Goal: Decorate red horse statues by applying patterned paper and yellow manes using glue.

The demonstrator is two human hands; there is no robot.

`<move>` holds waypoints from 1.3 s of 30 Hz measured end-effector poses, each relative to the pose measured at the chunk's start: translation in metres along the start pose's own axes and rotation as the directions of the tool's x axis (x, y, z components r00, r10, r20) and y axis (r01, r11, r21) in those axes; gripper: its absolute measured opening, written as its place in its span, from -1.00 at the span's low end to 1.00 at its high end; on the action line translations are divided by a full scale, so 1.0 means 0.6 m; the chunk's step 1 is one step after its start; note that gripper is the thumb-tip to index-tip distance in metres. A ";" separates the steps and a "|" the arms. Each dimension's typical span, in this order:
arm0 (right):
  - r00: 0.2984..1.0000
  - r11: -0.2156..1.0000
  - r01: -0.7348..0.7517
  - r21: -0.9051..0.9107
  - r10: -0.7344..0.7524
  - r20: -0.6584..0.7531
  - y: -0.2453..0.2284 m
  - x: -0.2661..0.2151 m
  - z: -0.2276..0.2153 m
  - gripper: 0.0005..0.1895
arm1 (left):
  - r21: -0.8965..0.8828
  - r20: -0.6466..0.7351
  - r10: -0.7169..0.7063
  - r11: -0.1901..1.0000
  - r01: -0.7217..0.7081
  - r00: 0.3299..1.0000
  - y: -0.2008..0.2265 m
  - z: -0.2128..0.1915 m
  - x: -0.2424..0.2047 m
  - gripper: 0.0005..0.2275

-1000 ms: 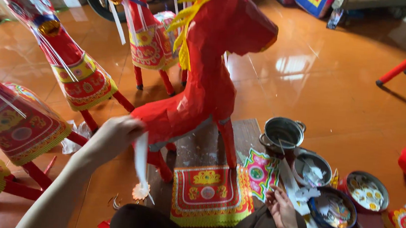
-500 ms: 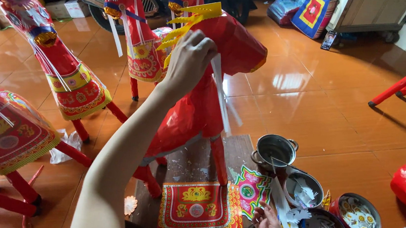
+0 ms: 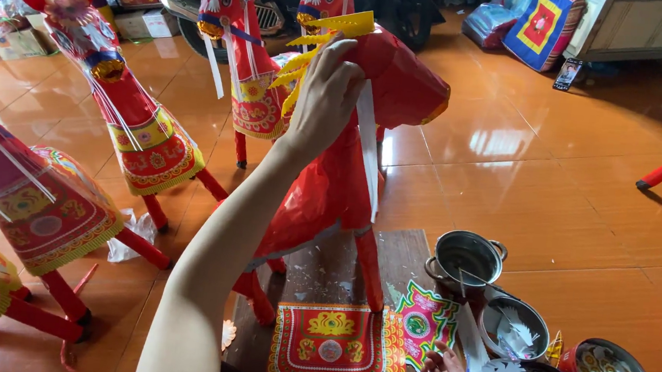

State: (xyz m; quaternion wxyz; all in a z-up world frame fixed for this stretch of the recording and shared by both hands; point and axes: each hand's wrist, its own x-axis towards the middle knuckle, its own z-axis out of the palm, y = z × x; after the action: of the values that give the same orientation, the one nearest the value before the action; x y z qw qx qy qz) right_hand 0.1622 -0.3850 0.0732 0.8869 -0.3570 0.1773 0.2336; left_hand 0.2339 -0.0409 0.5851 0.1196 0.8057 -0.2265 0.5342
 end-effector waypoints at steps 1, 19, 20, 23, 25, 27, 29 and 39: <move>1.000 1.000 0.002 -0.003 -0.002 -0.007 -0.001 -0.003 0.003 -0.67 | 0.010 -0.019 0.011 1.000 -0.011 1.000 0.000 0.001 0.000 -0.99; 1.000 1.000 0.002 0.017 -0.002 0.007 -0.004 -0.009 0.007 -0.71 | 0.116 0.014 0.061 0.991 -0.062 0.998 -0.002 -0.009 -0.001 -0.91; 1.000 1.000 -0.003 0.017 0.003 -0.001 -0.001 -0.007 0.003 -0.71 | 0.112 0.020 0.054 0.992 -0.056 0.998 -0.003 -0.011 -0.002 -0.91; 0.994 0.998 0.058 0.029 -0.060 0.088 0.006 -0.002 -0.008 -0.72 | 0.111 0.028 0.080 0.990 -0.082 0.996 -0.006 -0.016 -0.003 -0.88; 0.985 0.997 0.065 0.046 -0.071 0.158 0.007 0.002 -0.014 -0.71 | 0.107 0.013 0.095 0.990 -0.096 0.995 -0.008 -0.017 0.001 -0.93; 0.983 0.997 0.057 0.047 -0.065 0.171 0.007 0.010 -0.018 -0.71 | 0.094 0.004 0.092 0.991 -0.092 0.996 -0.008 -0.016 0.006 -0.92; 0.984 0.997 0.047 0.053 -0.056 0.171 0.004 0.010 -0.013 -0.71 | 0.070 0.002 0.083 0.994 -0.083 0.997 -0.018 -0.017 0.005 -0.92; 0.980 0.981 0.191 -0.046 -0.188 0.059 0.016 -0.029 -0.004 -0.93 | -0.091 0.106 -0.232 0.966 0.242 0.967 0.181 -0.097 -0.278 -0.86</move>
State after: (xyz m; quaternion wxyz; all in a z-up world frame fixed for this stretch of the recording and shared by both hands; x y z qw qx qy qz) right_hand 0.1423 -0.3857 0.0748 0.9001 -0.3885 0.1124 0.1620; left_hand 0.0790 -0.0703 0.4504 0.2134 0.8439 -0.1613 0.4650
